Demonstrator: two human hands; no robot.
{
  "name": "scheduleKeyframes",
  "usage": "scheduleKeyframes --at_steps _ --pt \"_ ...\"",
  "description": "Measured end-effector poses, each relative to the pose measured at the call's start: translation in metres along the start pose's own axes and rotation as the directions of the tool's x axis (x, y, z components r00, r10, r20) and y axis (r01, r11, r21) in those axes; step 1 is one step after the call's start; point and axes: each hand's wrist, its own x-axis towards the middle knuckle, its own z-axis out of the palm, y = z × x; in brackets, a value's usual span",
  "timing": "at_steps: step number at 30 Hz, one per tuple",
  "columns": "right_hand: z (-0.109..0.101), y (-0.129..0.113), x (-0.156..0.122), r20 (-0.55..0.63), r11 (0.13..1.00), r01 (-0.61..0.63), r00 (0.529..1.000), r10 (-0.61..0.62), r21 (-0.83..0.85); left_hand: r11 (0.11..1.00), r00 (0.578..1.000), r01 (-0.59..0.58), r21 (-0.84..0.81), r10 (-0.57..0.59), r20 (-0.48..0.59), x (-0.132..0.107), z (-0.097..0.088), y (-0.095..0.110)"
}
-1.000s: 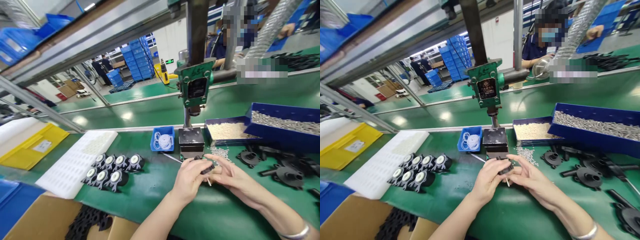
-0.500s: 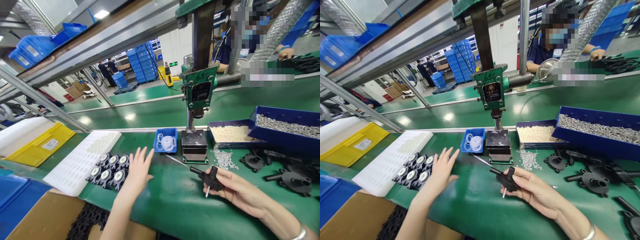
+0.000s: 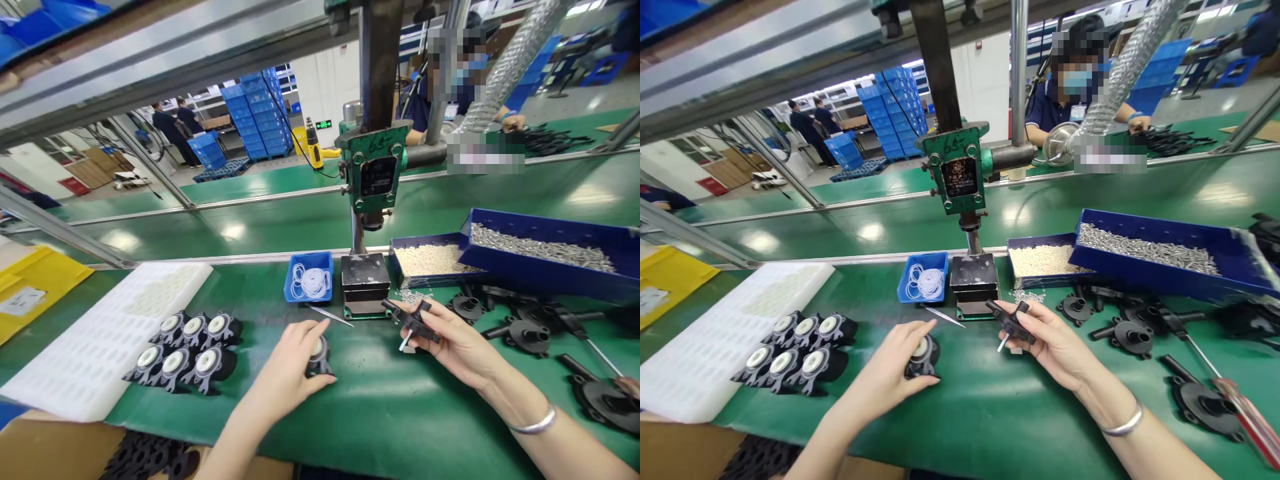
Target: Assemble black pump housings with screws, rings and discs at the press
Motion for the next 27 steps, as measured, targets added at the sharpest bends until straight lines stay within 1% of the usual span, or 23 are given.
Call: scheduleKeyframes --at_steps 3,5,6,8,10,14,17,20,22,25,26,27 --pt "0.011 -0.006 0.000 -0.027 0.999 0.007 1.000 -0.008 -0.053 0.968 0.999 -0.041 -0.248 0.048 0.022 0.020 0.035 0.027" --pt "0.019 -0.009 0.001 -0.022 0.996 0.008 1.000 -0.010 -0.091 0.928 0.996 -0.071 -0.364 0.085 0.022 0.031 0.054 0.037" --pt "0.022 -0.010 0.002 -0.013 0.993 0.015 1.000 -0.017 -0.114 0.908 0.994 -0.088 -0.408 0.107 0.022 0.035 0.060 0.039" --pt "0.028 -0.011 0.004 0.009 0.986 0.039 0.999 -0.038 -0.164 0.868 0.990 -0.108 -0.484 0.137 0.024 0.039 0.069 0.037" --pt "0.033 -0.008 0.008 0.022 0.977 0.065 0.998 -0.062 -0.205 0.820 0.991 -0.098 -0.564 0.135 0.024 0.039 0.074 0.032" --pt "0.040 0.005 0.017 0.028 0.956 0.103 0.995 -0.100 -0.276 0.726 0.998 -0.009 -0.687 0.044 0.033 0.035 0.081 0.024" --pt "0.043 0.017 0.021 0.013 0.914 0.133 0.990 -0.138 -0.383 0.698 1.000 0.003 -0.716 0.005 0.010 0.034 0.087 0.026" --pt "0.044 0.022 0.018 0.026 0.829 0.207 0.974 -0.227 -0.519 0.708 1.000 -0.016 -0.706 -0.004 -0.026 0.033 0.091 0.029" --pt "0.045 0.022 0.013 0.074 0.730 0.277 0.952 -0.298 -0.625 0.726 0.999 -0.023 -0.687 -0.005 -0.039 0.033 0.091 0.031" --pt "0.049 0.020 0.003 0.183 0.546 0.364 0.916 -0.358 -0.755 0.744 0.999 -0.043 -0.666 0.011 -0.052 0.034 0.089 0.032" --pt "0.049 0.019 0.000 0.208 0.501 0.382 0.906 -0.369 -0.777 0.748 0.998 -0.054 -0.662 0.022 -0.057 0.034 0.088 0.032" --pt "0.049 0.018 -0.002 0.217 0.477 0.388 0.902 -0.373 -0.788 0.750 0.998 -0.066 -0.658 0.032 -0.062 0.034 0.088 0.032"
